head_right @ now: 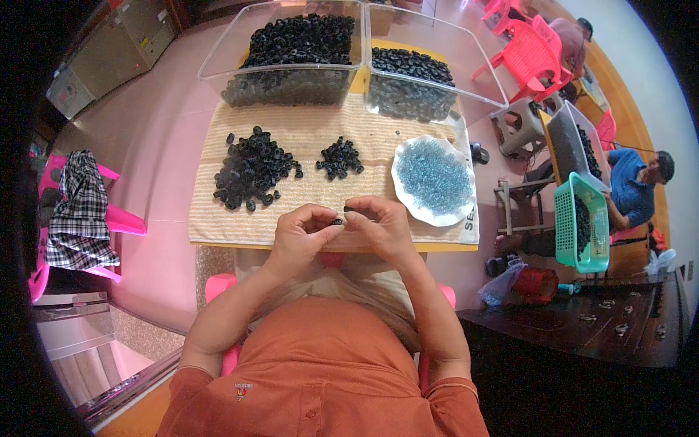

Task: The person assembles small components by picking up black plastic parts from the table and small beads from a plate, then inserting the beads into the plastic parts by hand.

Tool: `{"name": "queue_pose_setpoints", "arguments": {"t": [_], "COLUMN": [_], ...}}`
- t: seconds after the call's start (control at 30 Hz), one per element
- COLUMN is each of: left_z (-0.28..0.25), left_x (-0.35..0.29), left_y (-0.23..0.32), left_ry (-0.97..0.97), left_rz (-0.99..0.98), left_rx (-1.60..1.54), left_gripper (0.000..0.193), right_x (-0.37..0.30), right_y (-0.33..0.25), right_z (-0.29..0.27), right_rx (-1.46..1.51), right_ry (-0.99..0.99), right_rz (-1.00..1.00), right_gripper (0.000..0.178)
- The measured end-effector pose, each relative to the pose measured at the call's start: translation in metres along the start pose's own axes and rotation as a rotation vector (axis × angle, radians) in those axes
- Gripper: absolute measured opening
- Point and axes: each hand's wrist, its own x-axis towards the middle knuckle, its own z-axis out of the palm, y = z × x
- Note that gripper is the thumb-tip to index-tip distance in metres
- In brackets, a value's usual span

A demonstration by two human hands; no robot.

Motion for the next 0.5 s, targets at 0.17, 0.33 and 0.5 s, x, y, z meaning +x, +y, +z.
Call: {"name": "queue_pose_setpoints", "arguments": {"t": [0.17, 0.33, 0.5], "left_z": [0.001, 0.0, 0.001], "left_x": [0.001, 0.0, -0.001], "left_y": [-0.001, 0.001, 0.007], "left_ry": [-0.005, -0.007, -0.025], "left_rz": [0.002, 0.02, 0.026], "left_rx": [-0.02, 0.005, -0.004], "left_gripper": [0.017, 0.017, 0.018], "right_x": [-0.002, -0.003, -0.004], "right_y": [0.003, 0.0, -0.003], "right_z": [-0.002, -0.001, -0.001], "right_rx": [-0.13, -0.167, -0.221], "right_ry": [-0.047, -0.085, -0.094], "right_rz": [-0.06, -0.078, -0.073], "right_gripper": [0.015, 0.012, 0.012]}}
